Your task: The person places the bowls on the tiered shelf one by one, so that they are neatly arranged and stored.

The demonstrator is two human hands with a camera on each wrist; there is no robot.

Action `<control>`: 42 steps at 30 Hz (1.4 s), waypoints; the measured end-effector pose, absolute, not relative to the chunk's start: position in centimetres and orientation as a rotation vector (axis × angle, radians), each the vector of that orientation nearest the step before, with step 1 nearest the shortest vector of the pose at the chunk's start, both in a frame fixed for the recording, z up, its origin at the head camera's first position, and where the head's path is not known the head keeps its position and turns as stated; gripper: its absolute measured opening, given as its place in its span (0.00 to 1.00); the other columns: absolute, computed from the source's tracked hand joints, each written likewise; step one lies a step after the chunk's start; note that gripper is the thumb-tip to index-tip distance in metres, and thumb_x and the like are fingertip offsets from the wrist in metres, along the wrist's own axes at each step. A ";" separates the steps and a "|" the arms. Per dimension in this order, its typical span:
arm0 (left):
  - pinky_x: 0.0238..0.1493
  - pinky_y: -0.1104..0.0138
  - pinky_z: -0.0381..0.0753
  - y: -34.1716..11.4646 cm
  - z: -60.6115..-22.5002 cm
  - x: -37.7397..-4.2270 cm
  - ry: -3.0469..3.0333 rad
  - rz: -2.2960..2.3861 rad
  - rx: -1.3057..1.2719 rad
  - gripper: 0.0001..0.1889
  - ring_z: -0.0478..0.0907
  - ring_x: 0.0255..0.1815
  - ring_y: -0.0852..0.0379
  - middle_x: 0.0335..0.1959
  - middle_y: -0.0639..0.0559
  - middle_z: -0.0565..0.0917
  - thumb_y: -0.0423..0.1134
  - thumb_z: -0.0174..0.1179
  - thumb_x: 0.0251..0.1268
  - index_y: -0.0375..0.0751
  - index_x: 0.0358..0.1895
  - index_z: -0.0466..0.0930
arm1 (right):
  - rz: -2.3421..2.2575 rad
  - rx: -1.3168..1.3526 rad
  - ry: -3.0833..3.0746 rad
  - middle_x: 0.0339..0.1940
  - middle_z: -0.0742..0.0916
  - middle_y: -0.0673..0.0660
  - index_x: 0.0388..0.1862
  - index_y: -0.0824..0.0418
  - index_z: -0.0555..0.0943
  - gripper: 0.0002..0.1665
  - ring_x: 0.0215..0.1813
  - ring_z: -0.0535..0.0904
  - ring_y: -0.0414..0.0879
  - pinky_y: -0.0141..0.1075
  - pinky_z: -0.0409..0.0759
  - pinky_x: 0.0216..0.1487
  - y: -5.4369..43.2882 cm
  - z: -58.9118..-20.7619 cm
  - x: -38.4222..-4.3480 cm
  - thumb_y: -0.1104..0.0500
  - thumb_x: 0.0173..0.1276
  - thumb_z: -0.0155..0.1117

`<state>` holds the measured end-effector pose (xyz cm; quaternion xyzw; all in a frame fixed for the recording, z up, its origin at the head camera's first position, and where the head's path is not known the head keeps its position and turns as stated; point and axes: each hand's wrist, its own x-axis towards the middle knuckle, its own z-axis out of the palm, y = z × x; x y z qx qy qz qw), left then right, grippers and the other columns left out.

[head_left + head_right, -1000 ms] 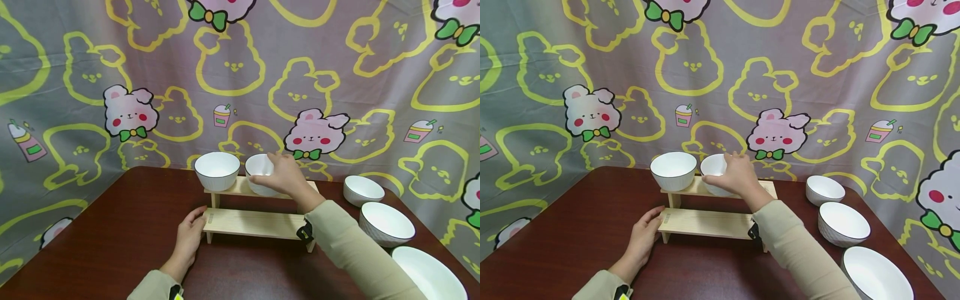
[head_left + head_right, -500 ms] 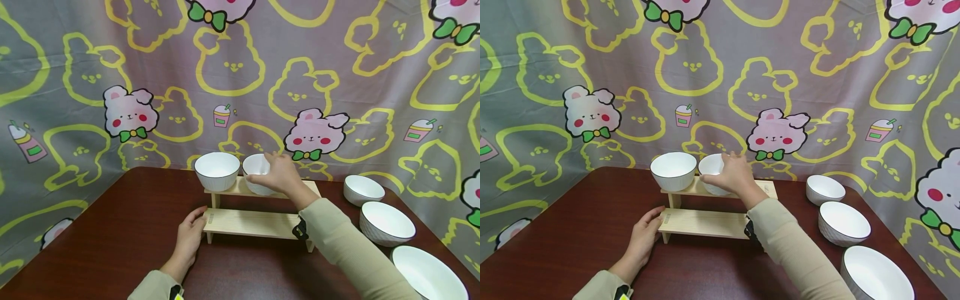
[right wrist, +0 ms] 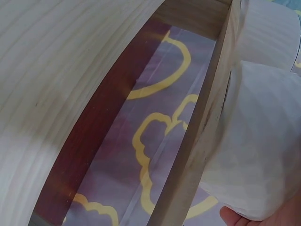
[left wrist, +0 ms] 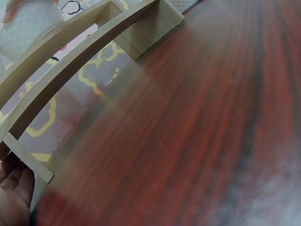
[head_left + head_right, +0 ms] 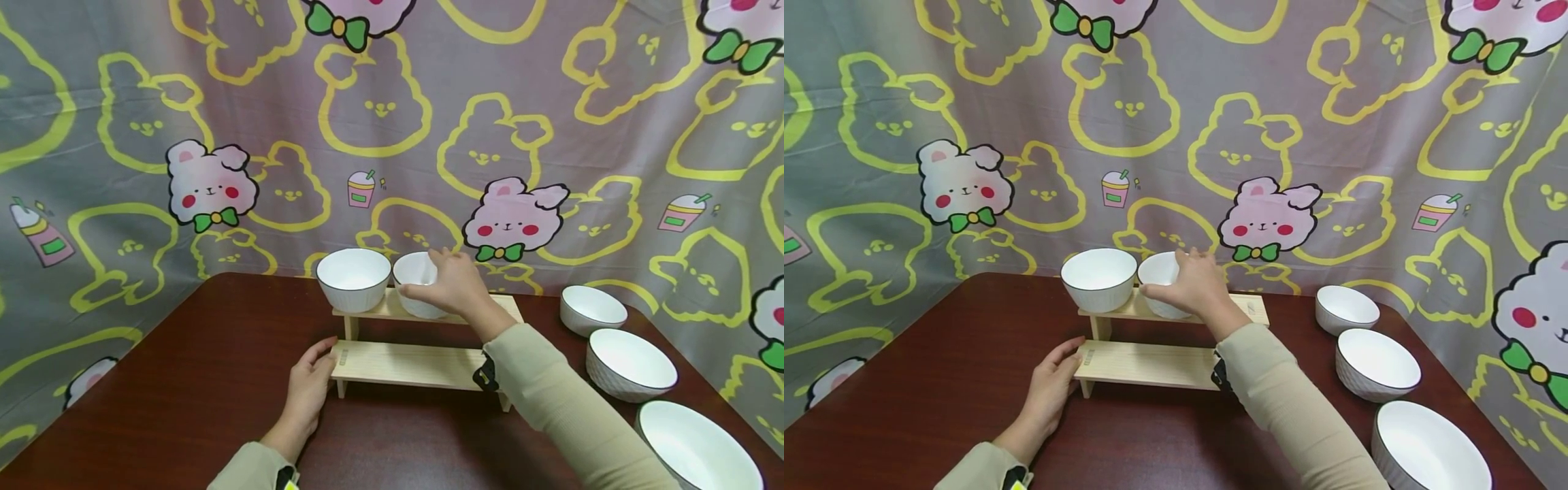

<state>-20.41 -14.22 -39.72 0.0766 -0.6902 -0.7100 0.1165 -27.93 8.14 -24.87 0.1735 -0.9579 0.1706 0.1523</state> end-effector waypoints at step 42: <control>0.35 0.71 0.74 -14.1 -39.6 -20.2 -2.012 -2.087 0.225 0.19 0.75 0.38 0.62 0.48 0.40 0.79 0.33 0.47 0.66 0.37 0.58 0.73 | 0.765 0.496 -2.592 0.71 0.61 0.67 0.70 0.59 0.61 0.46 0.71 0.51 0.65 0.64 0.51 0.63 14.6 -20.1 -21.4 0.39 0.58 0.59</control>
